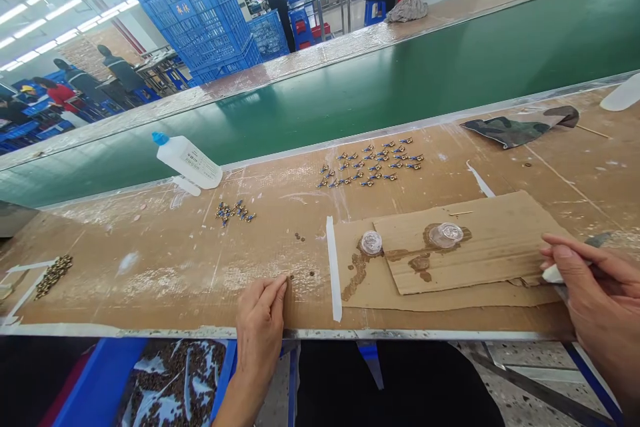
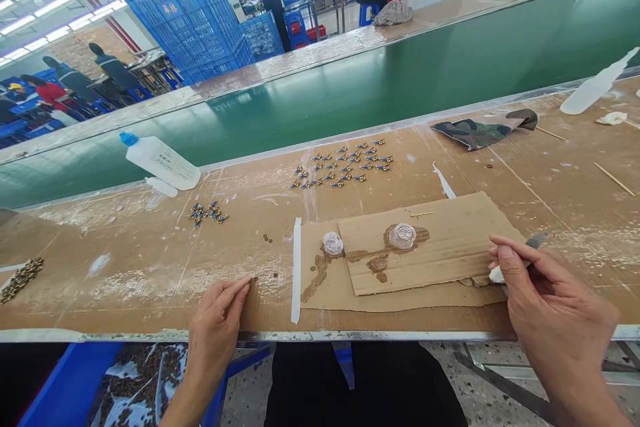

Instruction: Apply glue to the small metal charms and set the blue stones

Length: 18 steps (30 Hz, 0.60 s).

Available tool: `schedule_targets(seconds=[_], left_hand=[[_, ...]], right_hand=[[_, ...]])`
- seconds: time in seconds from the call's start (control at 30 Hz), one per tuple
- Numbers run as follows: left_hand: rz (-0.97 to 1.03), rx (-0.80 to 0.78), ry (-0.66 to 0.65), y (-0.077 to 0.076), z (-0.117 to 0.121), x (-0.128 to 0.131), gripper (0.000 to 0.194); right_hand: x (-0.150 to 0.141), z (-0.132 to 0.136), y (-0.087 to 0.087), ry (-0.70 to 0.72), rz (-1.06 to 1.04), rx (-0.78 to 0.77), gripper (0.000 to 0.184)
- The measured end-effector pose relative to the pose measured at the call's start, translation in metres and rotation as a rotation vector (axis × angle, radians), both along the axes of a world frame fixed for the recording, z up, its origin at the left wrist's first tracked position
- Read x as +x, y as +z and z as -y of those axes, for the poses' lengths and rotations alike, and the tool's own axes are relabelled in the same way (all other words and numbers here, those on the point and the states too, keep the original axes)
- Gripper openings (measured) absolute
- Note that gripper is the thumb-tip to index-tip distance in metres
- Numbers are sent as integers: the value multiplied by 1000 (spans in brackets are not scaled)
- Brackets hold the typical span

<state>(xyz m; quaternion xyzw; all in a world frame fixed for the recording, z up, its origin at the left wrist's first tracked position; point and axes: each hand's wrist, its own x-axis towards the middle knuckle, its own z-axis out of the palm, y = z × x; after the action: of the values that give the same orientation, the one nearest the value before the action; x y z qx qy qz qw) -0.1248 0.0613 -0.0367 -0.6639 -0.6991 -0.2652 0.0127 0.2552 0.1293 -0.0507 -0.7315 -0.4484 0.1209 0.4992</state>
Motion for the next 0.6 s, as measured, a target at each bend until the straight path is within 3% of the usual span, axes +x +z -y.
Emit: schedule_targets(seconds=[0.23, 0.6], left_hand=[[-14, 40, -18, -3, 6, 1, 23], [-43, 66, -110, -6, -5, -1, 25]], right_hand=[[2, 0, -2, -10, 21, -14, 40], [0, 0, -1, -11, 66, -3, 38]])
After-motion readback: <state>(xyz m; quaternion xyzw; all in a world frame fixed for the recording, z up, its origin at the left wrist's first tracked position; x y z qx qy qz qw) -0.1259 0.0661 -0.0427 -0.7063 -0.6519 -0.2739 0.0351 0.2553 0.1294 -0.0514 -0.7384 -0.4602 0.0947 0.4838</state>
